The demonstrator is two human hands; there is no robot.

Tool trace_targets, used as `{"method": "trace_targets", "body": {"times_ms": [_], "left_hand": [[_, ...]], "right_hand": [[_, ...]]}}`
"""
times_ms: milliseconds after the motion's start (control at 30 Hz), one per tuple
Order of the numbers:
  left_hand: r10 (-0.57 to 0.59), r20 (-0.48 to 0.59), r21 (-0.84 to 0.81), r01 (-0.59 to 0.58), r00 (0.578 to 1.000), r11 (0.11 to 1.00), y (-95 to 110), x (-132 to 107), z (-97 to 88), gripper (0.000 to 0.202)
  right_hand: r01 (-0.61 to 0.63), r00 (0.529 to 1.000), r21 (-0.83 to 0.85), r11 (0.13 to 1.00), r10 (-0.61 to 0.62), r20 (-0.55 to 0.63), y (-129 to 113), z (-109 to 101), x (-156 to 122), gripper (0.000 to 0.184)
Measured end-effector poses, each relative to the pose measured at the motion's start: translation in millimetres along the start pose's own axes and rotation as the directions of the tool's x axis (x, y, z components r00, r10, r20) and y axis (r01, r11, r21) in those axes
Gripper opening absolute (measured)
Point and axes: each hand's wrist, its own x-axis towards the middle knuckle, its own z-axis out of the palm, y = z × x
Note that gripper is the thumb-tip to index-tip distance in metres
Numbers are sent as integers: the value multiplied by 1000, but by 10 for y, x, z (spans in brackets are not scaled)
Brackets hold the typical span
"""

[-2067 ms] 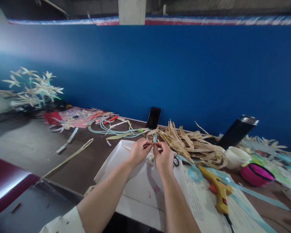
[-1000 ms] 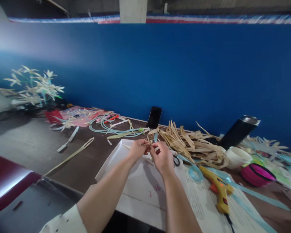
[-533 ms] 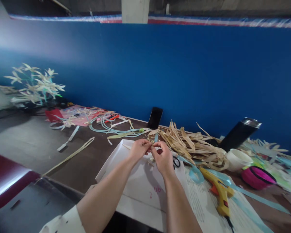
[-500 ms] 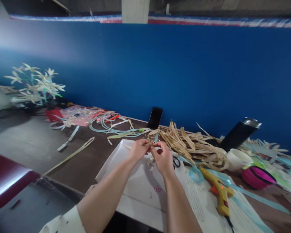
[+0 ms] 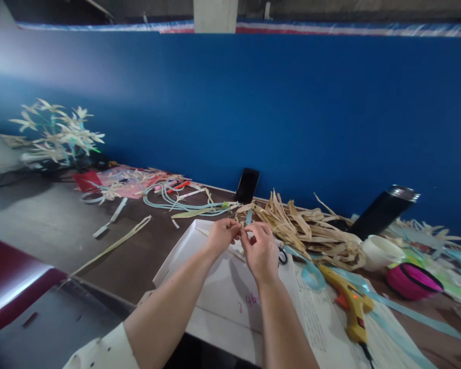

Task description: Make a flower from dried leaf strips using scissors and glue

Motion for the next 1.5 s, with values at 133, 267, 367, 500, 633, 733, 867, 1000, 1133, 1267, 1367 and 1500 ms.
{"method": "trace_targets", "body": {"times_ms": [133,267,367,500,633,733,867,1000,1133,1267,1367,1500], "left_hand": [[-32,38,-83,35,999,996,52,-23,2,18],[-52,76,-100,59,996,993,82,-30,9,21],[-27,115,-115,41,993,992,88,-30,2,24],[6,165,-145,18,986,989,101,-46,-11,28],[13,171,-154,13,985,988,123,-62,-24,26],[6,143,-153,16,990,988,126,-61,-33,25],[9,139,-160,14,990,987,116,-50,-39,26],[5,141,-172,19,990,985,105,-41,-50,27],[44,158,-223,-7,986,975,100,-59,-54,33],[72,196,-339,-1,978,941,104,-91,-20,42],[93,219,-436,12,971,900,83,-64,-12,52],[48,-123,-473,-101,991,875,35,30,-89,52]], "right_hand": [[-49,998,63,997,51,-34,1,-13,-1,22],[-260,965,203,944,260,25,2,-24,23,25],[-305,950,276,912,310,24,-3,-29,38,26],[-360,926,357,862,376,25,-7,-27,43,26],[-399,899,460,793,438,23,27,-11,56,24],[-392,861,589,707,507,-36,104,1,82,23],[-378,821,705,600,569,-45,193,7,107,26],[-394,824,705,590,567,-14,186,-8,105,27],[-395,828,708,586,561,-2,146,-28,105,28],[-398,828,696,597,560,-7,107,-35,105,30],[-394,827,697,599,562,-15,97,-36,103,29],[-389,810,724,571,585,-26,120,-42,109,28]]}}
